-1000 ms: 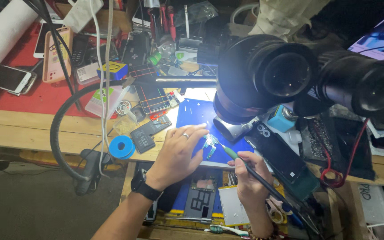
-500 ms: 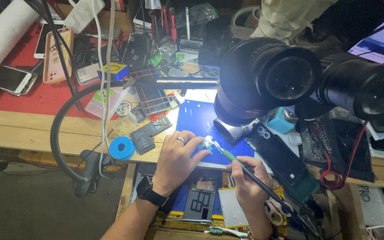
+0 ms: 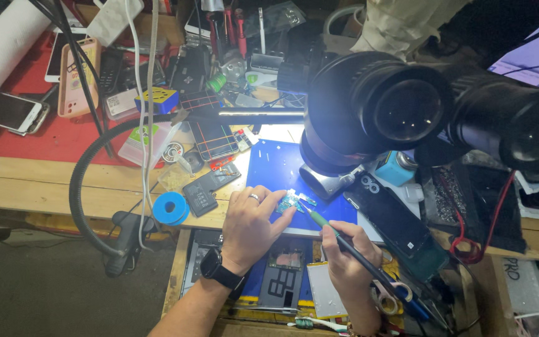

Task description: The person uses a soldering iron and tweezers to work on a small circuit board under a microscope. They repeatedly heat and adjust tiny components on the board while holding it steady with their left hand.

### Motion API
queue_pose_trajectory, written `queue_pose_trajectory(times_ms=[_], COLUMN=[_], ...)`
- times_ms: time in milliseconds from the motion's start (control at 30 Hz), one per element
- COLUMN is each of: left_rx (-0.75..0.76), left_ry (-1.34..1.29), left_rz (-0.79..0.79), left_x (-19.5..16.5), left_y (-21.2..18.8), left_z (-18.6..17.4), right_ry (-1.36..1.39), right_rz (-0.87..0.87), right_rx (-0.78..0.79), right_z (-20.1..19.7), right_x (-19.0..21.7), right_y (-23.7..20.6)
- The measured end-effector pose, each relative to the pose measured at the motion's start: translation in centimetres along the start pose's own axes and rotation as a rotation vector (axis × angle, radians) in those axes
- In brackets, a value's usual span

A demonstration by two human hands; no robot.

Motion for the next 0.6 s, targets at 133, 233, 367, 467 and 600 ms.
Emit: queue_pose_trajectory(times_ms=[133,233,367,467,600], left_rx=[0.006,0.009,0.013,0.005,0.010], left_ry=[0.003,0.004,-0.001,-0.006,-0.014], left_rz=[0.003,0.005,-0.009,-0.003,-0.006], left_x=[0.06,0.11,0.17,0.12,0.09], left_y=[0.05,0.06,0.02,0.02,0.03], left_z=[0.11,0.10,0.06,-0.02,-0.02], right_ry=[0.027,0.004,-0.032,-0.019,-0.050], right_rz=[0.075,0.023,0.040,0.059,0.032], right_rx=[-0.005,0.004,0.000,-0.011,-0.008], right_z=[0.26,0.22,0.18,0.19,0.09], right_x=[-0.35,-0.20,-0.11,-0.08,-0.02], right_y=[-0.18,-0.08,-0.12,-0.16,-0.20])
Point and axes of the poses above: each hand's wrist, its own y-axis towards the middle knuckle, its own z-axis out of the palm, x = y × z, the point moved 4 cm from there along y, towards the middle knuckle, and after that the axes turned 10 degrees about -x, right-handed, at the moved point
